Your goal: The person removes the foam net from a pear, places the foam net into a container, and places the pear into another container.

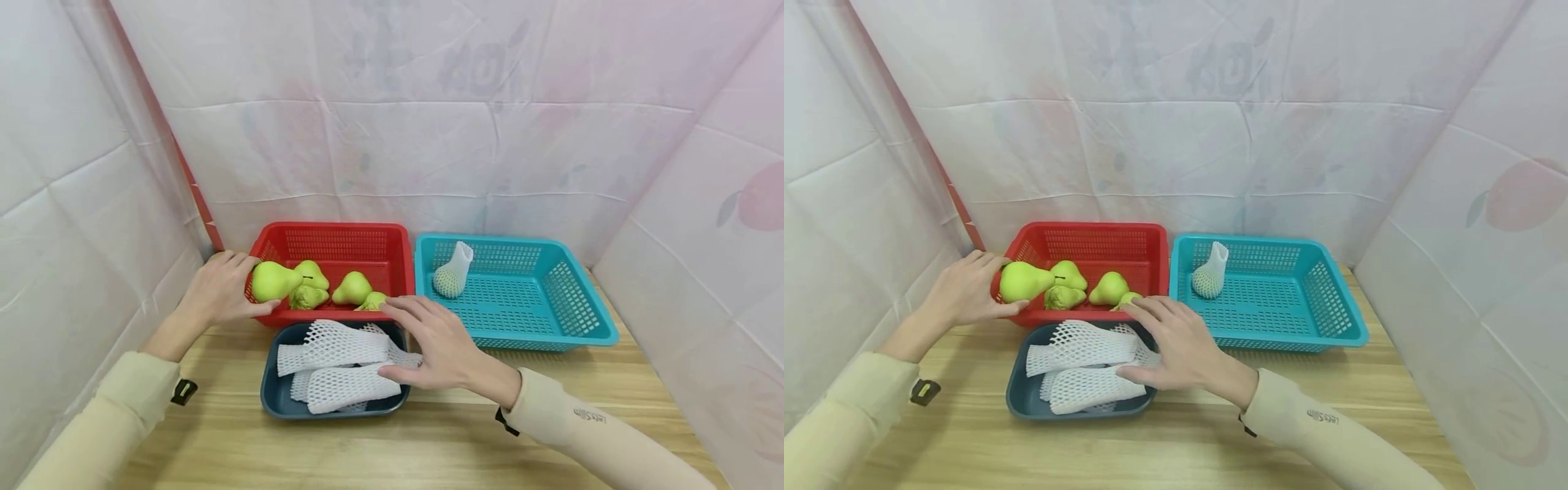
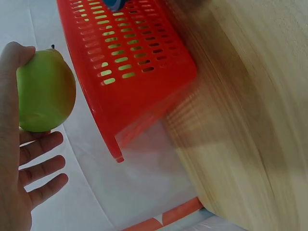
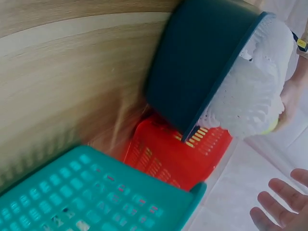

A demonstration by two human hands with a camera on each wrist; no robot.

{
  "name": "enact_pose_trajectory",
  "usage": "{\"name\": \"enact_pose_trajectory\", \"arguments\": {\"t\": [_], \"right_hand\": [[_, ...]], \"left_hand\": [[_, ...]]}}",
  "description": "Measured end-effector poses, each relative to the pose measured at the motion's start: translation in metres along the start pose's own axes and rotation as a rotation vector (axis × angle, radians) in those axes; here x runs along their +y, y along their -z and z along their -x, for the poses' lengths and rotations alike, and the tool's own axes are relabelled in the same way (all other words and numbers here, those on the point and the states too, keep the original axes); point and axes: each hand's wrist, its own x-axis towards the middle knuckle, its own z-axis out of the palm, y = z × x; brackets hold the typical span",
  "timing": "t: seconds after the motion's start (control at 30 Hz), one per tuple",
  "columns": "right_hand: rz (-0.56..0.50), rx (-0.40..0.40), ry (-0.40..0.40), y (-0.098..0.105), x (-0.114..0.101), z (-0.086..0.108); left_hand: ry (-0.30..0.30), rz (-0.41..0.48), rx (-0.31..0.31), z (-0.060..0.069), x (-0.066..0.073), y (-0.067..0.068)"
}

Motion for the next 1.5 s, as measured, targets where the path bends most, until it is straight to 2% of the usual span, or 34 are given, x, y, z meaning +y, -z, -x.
{"name": "enact_pose_trajectory", "arguments": {"t": [0.2,0.5,0.8,0.93,1.13,1.27,1.5], "right_hand": [[0.106,-0.032,-0.022,0.011,0.003,0.017],[0.16,-0.033,-0.08,0.024,0.012,0.044],[0.183,-0.031,-0.16,0.033,0.023,0.069],[0.192,-0.021,-0.179,0.035,0.03,0.077],[0.202,-0.006,-0.189,0.037,0.037,0.084],[0.216,-0.001,-0.186,0.037,0.039,0.087],[0.215,0.004,-0.19,0.036,0.042,0.09]], "left_hand": [[0.042,-0.035,-0.115,-0.005,-0.001,-0.001],[0.056,-0.084,-0.218,-0.013,-0.006,-0.009],[0.043,-0.147,-0.261,-0.021,-0.01,-0.02],[0.041,-0.167,-0.3,-0.024,-0.011,-0.023],[0.028,-0.156,-0.342,-0.028,-0.011,-0.028],[0.001,-0.182,-0.359,-0.032,-0.01,-0.032],[-0.016,-0.216,-0.424,-0.037,-0.009,-0.035]]}}
